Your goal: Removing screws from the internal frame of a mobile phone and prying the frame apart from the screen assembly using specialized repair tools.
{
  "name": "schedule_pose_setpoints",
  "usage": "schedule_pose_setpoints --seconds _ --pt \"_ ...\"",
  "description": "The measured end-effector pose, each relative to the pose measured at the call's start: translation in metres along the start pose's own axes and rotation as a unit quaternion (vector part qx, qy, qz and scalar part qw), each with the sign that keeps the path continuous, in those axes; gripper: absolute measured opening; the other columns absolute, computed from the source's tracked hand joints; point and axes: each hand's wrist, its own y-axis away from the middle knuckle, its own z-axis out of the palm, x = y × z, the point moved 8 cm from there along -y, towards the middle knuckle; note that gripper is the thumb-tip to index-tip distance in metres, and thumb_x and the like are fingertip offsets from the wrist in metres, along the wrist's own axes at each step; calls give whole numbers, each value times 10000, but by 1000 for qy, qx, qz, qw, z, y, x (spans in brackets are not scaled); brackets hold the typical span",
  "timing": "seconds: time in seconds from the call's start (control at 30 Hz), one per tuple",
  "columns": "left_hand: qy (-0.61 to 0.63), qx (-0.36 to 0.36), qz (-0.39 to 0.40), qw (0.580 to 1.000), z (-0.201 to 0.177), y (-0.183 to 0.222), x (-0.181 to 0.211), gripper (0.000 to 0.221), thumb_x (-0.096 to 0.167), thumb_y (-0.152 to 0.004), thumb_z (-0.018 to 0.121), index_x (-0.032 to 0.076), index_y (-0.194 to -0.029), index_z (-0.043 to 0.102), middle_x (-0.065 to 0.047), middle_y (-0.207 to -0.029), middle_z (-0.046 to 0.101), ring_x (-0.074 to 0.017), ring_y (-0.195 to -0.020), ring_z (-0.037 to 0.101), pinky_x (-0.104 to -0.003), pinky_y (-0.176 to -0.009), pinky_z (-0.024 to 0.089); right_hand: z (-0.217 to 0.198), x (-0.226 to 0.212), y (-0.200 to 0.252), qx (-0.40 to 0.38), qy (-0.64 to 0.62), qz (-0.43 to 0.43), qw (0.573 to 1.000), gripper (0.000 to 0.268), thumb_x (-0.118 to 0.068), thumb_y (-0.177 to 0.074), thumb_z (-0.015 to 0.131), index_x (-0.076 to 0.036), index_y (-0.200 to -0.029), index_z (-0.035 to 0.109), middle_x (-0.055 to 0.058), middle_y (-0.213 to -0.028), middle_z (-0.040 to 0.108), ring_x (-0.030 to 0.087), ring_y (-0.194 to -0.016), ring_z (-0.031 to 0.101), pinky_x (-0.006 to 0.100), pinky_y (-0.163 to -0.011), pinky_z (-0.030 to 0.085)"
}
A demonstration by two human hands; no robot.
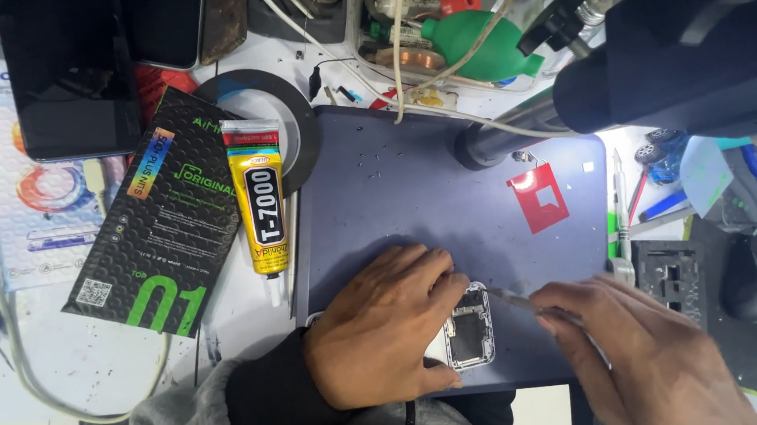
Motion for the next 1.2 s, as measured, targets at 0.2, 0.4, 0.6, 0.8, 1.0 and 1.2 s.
schedule_pose_setpoints --seconds 0.2,0.4,0.6,0.8,1.0,1.2 --pt "4 -3 6 1000 -1 0 2 770 474 -601 963 25 -1111 601 -127 -1057 537 -349 -974 533 -488 -862 448 -1 3 3 24 7 0 1000 220 -299 -922 660 -163 -1092 693 -15 -936 774 170 -744 745 320 -688 547" --pt "-29 66 -2 997 -5 -3 8 341 352 -887 793 57 -987 653 -87 -929 545 -310 -872 558 -460 -817 482 10 23 9 -29 21 69 997 206 -379 -927 648 -278 -1106 665 -59 -834 758 194 -628 706 321 -615 523" --pt "-95 68 -5 993 -2 -17 15 123 183 -975 666 111 -884 625 -50 -851 553 -293 -800 541 -452 -688 449 0 6 5 -7 -30 -29 999 175 -218 -954 622 -175 -1123 642 -46 -1049 741 171 -717 720 322 -700 545" --pt "-126 88 2 988 0 -18 15 178 153 -920 702 149 -771 605 -11 -776 529 -271 -745 548 -430 -672 459 -11 7 11 11 -46 -13 999 207 -196 -929 629 -200 -1133 667 -73 -1125 770 133 -901 767 323 -780 561" --pt "-126 139 19 982 -23 -13 12 156 157 -964 744 132 -867 624 -10 -814 557 -231 -723 550 -397 -659 476 -14 18 17 -8 16 48 999 94 -345 -928 665 -283 -995 689 -103 -653 720 168 -419 594 332 -490 462" --pt "-121 153 22 981 -23 -11 3 139 140 -965 749 111 -850 676 -10 -787 570 -222 -675 553 -377 -612 484 11 25 15 -93 -19 22 995 122 -321 -942 664 -276 -1054 653 -62 -708 724 165 -482 670 361 -515 492"
